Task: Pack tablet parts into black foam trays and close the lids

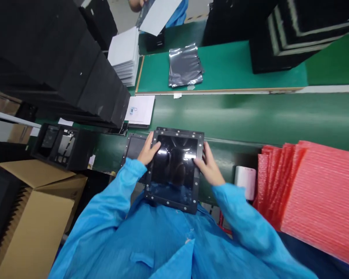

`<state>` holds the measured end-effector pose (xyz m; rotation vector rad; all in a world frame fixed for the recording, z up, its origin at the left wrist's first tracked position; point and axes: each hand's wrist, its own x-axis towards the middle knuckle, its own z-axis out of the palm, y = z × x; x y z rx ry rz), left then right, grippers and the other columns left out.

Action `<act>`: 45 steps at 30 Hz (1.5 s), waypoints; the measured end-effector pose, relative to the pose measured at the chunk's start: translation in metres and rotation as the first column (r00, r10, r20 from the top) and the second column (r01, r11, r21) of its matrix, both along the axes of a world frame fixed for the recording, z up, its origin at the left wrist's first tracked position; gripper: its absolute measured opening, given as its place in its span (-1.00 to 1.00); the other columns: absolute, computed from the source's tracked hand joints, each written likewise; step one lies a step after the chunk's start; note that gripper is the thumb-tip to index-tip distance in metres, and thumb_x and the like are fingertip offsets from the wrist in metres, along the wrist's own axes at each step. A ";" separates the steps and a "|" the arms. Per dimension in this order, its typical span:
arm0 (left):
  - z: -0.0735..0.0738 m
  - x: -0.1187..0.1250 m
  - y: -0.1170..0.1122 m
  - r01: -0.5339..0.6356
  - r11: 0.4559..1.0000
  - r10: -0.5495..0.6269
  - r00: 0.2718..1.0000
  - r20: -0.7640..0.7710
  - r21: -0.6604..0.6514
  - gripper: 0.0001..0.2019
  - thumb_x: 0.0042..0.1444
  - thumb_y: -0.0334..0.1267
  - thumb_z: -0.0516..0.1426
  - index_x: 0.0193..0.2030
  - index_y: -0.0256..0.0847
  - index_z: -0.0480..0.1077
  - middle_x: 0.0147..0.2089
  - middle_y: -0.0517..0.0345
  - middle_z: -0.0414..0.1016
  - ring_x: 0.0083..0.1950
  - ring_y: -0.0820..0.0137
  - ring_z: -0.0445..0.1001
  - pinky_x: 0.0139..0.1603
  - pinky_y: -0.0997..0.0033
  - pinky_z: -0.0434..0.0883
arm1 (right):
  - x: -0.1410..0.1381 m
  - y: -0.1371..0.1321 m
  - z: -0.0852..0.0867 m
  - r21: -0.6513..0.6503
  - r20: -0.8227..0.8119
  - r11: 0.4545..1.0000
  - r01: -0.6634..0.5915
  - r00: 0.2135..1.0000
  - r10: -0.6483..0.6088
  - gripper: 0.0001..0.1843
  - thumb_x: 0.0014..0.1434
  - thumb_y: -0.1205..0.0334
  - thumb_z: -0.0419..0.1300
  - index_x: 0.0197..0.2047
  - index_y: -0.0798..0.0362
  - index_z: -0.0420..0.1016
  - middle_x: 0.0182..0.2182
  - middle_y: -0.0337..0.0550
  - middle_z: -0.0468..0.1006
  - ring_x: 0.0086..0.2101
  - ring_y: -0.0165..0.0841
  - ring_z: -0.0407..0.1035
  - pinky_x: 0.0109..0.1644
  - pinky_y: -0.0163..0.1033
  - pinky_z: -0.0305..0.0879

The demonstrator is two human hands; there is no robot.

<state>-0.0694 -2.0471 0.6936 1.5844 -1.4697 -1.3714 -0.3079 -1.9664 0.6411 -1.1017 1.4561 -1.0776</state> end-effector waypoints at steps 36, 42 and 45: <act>-0.070 0.113 0.060 0.493 0.798 -0.270 0.807 0.525 -0.347 -0.54 0.18 -0.02 0.04 0.13 -0.22 0.37 0.28 -0.14 0.28 0.33 0.11 0.18 0.31 0.02 0.16 | 0.039 -0.060 0.040 -0.356 -0.831 0.807 -0.471 0.554 -0.044 -0.57 0.09 0.36 0.07 0.02 -0.01 0.51 -0.01 -0.09 0.53 0.05 -0.08 0.37 0.11 0.12 0.36; -0.108 0.165 0.009 -0.062 0.982 -0.080 0.713 0.697 0.176 -0.34 0.10 -0.22 0.14 0.33 -0.33 0.10 0.38 -0.31 0.04 0.40 0.02 0.02 0.34 0.01 0.06 | 0.100 0.014 0.065 -0.271 -0.824 0.934 -0.234 0.557 -0.100 -0.66 0.18 0.26 0.05 -0.03 0.02 0.53 -0.05 -0.04 0.56 -0.04 -0.13 0.45 0.05 0.04 0.42; -0.103 0.151 0.013 -0.211 0.947 0.014 0.779 0.627 0.241 -0.32 0.07 -0.16 0.18 0.33 -0.24 0.11 0.38 -0.26 0.06 0.38 0.00 0.06 0.32 0.00 0.10 | 0.126 0.062 0.071 -0.223 -0.743 0.969 -0.110 0.663 -0.096 -0.72 0.22 0.23 0.04 -0.14 -0.01 0.56 -0.24 -0.10 0.62 -0.24 -0.22 0.53 -0.14 -0.11 0.51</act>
